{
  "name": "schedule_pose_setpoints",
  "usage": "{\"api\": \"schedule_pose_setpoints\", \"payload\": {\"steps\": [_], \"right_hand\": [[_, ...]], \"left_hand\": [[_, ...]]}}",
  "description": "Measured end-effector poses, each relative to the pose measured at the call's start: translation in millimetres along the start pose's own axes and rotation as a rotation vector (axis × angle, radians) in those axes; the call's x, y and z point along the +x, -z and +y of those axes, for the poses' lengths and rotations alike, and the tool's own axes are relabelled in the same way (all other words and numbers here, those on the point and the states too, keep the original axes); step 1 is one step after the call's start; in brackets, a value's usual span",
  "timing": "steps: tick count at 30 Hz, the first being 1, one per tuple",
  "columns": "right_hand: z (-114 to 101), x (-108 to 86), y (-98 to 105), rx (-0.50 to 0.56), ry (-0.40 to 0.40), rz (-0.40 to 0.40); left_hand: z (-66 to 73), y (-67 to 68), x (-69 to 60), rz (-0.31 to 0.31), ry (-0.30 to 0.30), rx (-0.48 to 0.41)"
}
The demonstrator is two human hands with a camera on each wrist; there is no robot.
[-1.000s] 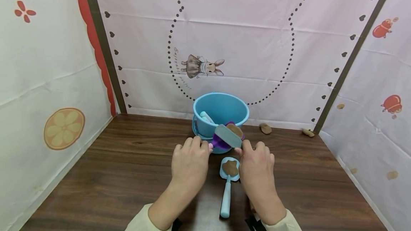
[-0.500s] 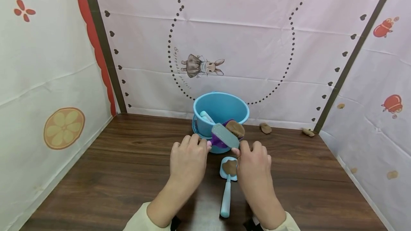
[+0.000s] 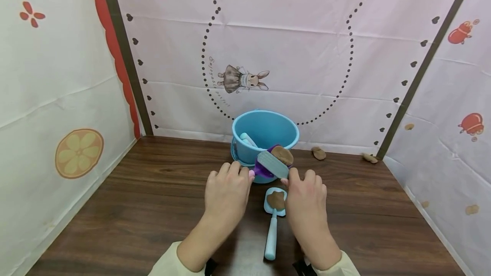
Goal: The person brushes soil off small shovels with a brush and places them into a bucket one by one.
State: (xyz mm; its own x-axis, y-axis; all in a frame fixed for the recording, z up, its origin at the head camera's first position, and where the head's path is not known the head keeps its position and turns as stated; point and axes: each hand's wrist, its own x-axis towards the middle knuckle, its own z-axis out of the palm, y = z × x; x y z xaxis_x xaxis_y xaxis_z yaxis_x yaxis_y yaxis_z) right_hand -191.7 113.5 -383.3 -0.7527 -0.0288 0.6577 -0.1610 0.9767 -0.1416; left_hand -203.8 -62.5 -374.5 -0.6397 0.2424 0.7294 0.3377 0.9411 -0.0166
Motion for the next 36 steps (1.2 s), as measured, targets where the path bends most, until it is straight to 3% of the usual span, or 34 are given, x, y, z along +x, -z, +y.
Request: {"api": "schedule_pose_setpoints", "payload": {"steps": [7,14,20,24,27,36], "right_hand": [[12,5.9,1,0.019,-0.023,0.006],[36,16.0,7,0.054,-0.153,0.053],[14,8.4,17,0.104,-0.032,0.07],[-9,-1.7,16,0.058,0.059,0.055],[-17,-6.7,11,0.006,0.075,0.039],[9,4.3,9,0.019,-0.087,0.01]], "left_hand": [[-0.6,0.0,0.9,0.006,-0.008,0.009],[-4.6,8.0,2.1,-0.005,0.035,-0.011],[-2.2,7.9,1.4,-0.036,0.026,-0.022],[-1.4,7.1,1.6,-0.019,0.025,-0.031],[-0.9,6.8,1.1,-0.014,0.018,-0.036],[0.1,7.8,0.5,0.001,-0.002,-0.024]]}}
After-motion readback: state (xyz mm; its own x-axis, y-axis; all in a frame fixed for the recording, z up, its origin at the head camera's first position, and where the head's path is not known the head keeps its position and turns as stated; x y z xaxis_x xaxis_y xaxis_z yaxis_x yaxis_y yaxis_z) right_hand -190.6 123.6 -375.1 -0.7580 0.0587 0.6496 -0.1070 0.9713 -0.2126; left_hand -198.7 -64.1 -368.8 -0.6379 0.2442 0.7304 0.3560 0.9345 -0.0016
